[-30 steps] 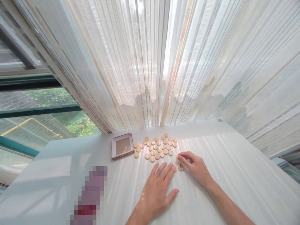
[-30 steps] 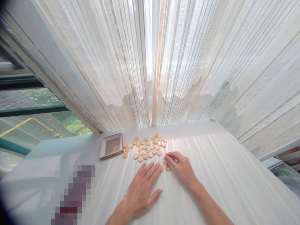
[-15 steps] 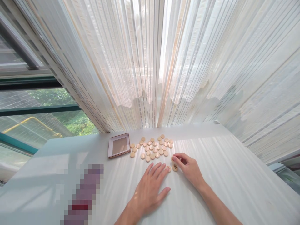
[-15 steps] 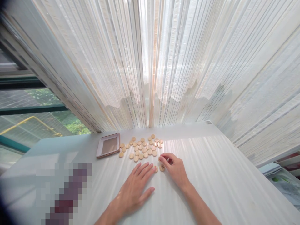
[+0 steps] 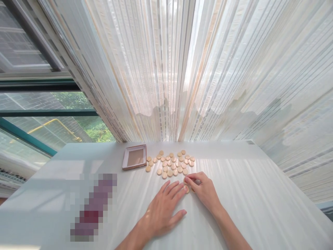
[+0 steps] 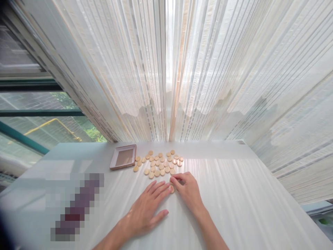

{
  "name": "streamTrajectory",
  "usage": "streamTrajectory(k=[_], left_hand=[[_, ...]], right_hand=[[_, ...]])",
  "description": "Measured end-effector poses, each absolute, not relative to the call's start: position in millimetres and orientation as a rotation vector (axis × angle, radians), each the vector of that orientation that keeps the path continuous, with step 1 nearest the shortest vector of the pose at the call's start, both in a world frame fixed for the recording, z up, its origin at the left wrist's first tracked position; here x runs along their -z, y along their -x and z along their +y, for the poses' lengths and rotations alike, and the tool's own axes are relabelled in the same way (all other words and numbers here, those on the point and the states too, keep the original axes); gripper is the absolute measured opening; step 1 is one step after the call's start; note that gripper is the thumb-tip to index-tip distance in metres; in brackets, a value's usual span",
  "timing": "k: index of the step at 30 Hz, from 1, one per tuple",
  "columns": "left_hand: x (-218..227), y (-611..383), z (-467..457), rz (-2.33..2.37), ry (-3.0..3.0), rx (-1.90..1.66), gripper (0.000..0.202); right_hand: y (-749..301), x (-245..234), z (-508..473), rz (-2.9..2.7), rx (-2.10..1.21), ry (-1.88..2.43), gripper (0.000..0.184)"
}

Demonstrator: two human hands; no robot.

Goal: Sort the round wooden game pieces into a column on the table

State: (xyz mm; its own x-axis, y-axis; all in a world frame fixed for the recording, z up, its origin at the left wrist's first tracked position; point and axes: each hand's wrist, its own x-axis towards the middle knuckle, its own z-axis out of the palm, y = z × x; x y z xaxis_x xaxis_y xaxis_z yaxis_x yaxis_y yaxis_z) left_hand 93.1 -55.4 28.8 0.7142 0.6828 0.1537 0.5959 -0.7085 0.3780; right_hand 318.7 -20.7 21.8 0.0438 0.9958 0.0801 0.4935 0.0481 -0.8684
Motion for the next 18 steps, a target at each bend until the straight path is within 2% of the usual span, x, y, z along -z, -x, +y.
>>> streamTrajectory(k=[8,18], left_hand=[[-23.1,-88.2,-57.0,0.972,-2.607,-0.661,0.047],[-25.0,-90.6,-56.5,0.972,-2.643,-0.641,0.057]], right_hand=[[-314.3,-20.1,-16.7,-1.603,-0.700,1.565,0.019],[-320.8,-26.0,-21.6,-1.623,-0.665,1.547,0.028]])
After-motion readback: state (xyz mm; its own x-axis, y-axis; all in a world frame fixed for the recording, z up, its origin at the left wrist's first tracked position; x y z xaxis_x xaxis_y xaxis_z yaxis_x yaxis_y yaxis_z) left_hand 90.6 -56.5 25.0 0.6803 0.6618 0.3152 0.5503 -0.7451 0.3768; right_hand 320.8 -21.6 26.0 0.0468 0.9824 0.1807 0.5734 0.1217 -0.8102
